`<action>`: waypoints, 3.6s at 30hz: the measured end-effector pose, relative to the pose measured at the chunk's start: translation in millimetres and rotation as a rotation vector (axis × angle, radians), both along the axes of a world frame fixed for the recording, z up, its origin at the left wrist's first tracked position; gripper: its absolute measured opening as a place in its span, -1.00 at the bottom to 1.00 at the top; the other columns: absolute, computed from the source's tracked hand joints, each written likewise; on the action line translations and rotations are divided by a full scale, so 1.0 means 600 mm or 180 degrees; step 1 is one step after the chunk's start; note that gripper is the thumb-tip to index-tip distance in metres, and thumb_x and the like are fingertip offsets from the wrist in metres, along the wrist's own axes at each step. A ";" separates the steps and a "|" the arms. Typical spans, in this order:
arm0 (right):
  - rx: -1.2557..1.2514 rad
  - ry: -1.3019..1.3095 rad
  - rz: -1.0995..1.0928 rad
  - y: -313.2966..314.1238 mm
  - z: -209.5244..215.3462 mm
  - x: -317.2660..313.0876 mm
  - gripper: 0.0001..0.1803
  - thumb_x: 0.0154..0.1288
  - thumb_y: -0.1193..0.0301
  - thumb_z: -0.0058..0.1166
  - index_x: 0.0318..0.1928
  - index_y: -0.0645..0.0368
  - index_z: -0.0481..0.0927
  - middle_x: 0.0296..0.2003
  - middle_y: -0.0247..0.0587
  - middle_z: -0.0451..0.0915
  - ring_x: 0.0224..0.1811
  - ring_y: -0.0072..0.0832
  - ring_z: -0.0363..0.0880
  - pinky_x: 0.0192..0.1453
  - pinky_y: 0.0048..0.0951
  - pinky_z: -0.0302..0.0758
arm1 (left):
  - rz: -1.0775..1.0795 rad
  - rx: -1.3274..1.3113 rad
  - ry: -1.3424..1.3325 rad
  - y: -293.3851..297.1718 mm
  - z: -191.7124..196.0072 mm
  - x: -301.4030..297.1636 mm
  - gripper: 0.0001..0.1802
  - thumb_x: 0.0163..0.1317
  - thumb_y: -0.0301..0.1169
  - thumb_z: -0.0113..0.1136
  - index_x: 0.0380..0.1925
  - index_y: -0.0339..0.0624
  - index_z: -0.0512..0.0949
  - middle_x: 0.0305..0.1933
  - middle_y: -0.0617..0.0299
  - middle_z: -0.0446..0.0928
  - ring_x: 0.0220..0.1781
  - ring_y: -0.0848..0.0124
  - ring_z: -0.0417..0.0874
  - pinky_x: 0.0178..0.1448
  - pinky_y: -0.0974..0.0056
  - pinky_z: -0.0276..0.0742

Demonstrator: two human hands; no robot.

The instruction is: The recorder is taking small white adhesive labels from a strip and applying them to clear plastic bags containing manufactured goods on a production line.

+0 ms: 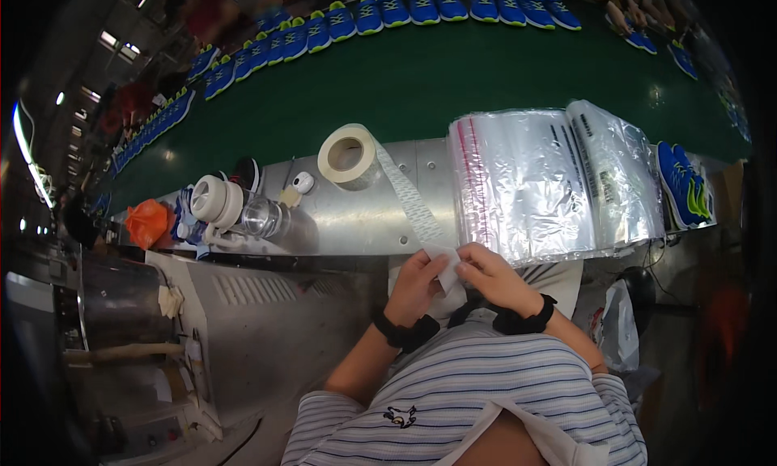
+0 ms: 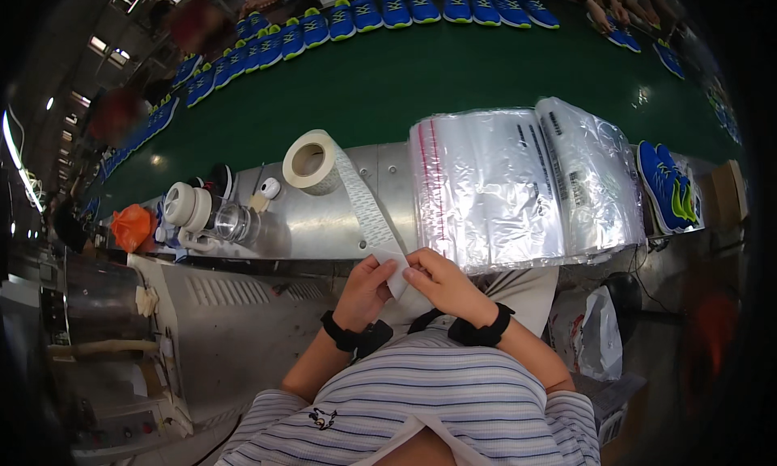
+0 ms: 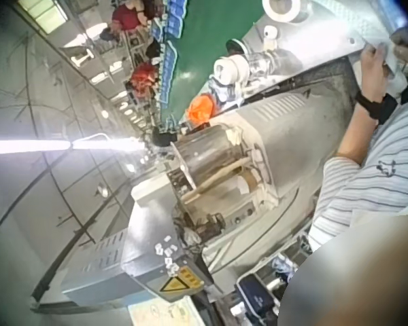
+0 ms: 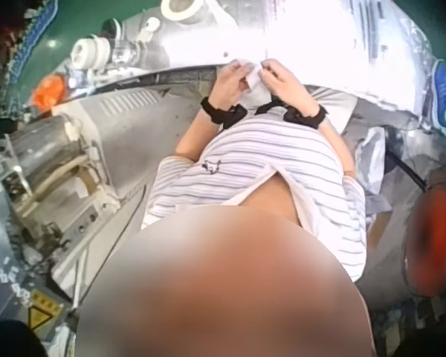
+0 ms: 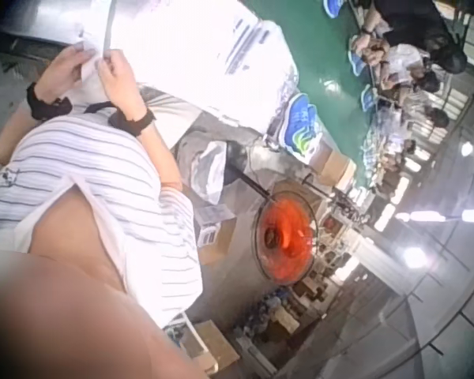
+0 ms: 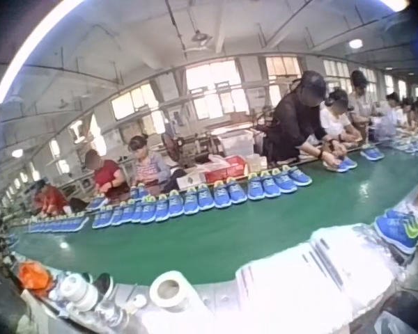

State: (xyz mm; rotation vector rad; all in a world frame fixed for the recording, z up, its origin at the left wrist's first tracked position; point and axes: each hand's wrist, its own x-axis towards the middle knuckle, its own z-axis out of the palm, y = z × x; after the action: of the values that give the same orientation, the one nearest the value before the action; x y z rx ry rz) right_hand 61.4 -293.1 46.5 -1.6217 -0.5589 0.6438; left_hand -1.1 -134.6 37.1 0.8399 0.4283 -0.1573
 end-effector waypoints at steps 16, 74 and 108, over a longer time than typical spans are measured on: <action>-0.0017 -0.1108 0.0117 0.075 0.004 0.016 -0.89 0.13 0.45 0.07 -0.35 0.24 0.54 -0.47 -0.16 0.47 -0.45 -0.33 0.48 -0.36 -0.43 0.39 | 0.0382 0.3452 -0.1262 0.036 0.016 -0.015 -0.83 0.18 -0.47 0.12 -0.24 -0.31 0.50 -0.25 0.15 0.49 -0.28 0.50 0.52 -0.20 0.42 0.45; 0.0108 0.1058 -0.1513 -0.108 0.012 0.142 -0.77 0.33 0.36 -0.19 -0.39 0.21 0.47 -0.52 -0.34 0.48 -0.56 -0.64 0.49 -0.49 -0.63 0.42 | -0.1288 0.1589 -0.0125 -0.044 -0.008 0.106 -0.55 0.32 -0.38 -0.10 0.15 -0.37 0.17 -0.07 0.08 0.48 -0.23 0.41 0.58 -0.18 0.38 0.56; -0.0604 -0.0149 -0.0680 -0.087 0.018 0.103 -0.48 0.39 0.13 -0.26 -0.49 0.26 0.58 -0.59 -0.37 0.49 -0.52 -0.62 0.38 -0.41 -0.58 0.33 | -0.1544 0.0504 0.0129 -0.044 0.008 0.136 -0.47 0.31 -0.01 -0.14 -0.04 -0.30 0.35 -0.11 0.03 0.48 -0.25 0.32 0.58 -0.22 0.34 0.52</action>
State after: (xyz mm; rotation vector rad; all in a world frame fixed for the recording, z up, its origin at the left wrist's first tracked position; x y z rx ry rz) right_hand 123.2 -345.5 57.5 -1.8492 -0.3595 0.5127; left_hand 80.6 -160.8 41.7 1.0886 0.2701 -0.5955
